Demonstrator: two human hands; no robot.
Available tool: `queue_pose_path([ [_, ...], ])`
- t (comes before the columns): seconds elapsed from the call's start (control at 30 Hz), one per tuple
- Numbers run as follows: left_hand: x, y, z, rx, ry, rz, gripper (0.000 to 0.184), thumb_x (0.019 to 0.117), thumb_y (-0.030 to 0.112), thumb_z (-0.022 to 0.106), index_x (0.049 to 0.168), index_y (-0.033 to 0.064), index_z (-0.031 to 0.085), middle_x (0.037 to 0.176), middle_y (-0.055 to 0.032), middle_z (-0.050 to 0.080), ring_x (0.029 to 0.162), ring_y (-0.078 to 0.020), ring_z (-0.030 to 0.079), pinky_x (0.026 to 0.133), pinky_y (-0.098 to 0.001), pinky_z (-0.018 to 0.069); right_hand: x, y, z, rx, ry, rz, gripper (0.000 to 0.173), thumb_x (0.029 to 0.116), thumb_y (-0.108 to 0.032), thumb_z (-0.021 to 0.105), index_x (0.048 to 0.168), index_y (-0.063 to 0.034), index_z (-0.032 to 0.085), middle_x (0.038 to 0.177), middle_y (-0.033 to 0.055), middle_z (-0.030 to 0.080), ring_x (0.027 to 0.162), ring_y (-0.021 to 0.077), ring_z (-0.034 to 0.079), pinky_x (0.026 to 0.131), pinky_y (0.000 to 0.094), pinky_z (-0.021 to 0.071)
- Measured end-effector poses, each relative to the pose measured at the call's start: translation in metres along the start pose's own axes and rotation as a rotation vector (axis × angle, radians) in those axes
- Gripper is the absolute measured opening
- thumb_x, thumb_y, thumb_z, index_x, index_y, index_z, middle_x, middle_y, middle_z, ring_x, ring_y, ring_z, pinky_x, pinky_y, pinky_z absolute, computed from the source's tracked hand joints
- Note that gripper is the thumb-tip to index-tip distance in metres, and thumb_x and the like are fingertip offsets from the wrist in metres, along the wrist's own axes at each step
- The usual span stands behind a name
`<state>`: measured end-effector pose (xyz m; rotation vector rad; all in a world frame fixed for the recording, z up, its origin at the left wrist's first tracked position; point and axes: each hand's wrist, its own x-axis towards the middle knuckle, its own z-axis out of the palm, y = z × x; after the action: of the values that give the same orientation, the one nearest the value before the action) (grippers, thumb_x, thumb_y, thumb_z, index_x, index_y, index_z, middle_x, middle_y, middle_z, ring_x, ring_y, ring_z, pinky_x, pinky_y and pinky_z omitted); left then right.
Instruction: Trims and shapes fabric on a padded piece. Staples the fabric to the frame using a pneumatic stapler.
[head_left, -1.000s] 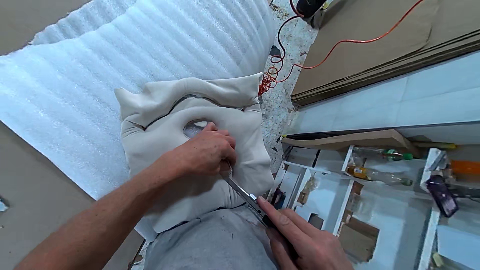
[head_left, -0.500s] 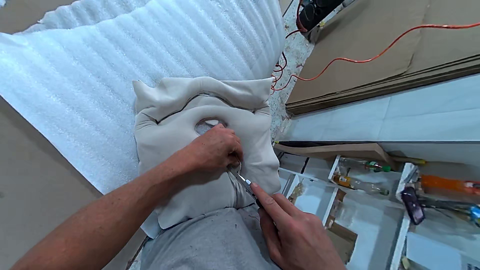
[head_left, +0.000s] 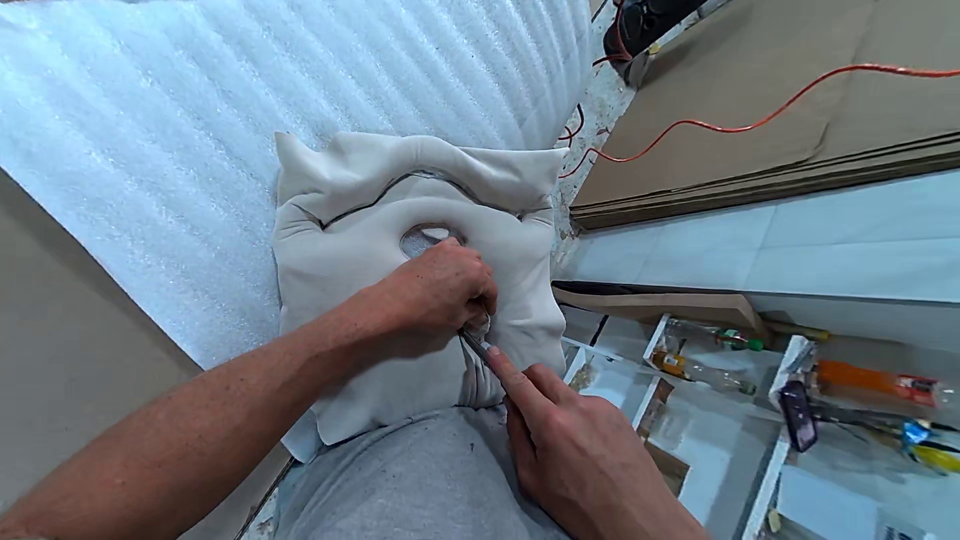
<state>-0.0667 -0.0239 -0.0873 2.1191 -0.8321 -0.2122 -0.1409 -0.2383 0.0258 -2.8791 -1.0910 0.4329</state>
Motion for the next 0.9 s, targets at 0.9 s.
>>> queue_pose_path([
  [0.9,0.002,-0.004,0.000,-0.038,0.029,0.002,0.009,0.0928,0.023,0.071,0.093,0.0179,0.078,0.087,0.0012,0.072,0.089,-0.0166,0.066,0.086,-0.0430,0.0478,0.022,0.014,-0.022,-0.054,-0.189,-0.124,0.048,0.0864,-0.020,0.050,0.129,-0.0167,0.072,0.071,0.0027,0.059,0.047,0.0182,0.055,0.039,0.0359,0.0435],
])
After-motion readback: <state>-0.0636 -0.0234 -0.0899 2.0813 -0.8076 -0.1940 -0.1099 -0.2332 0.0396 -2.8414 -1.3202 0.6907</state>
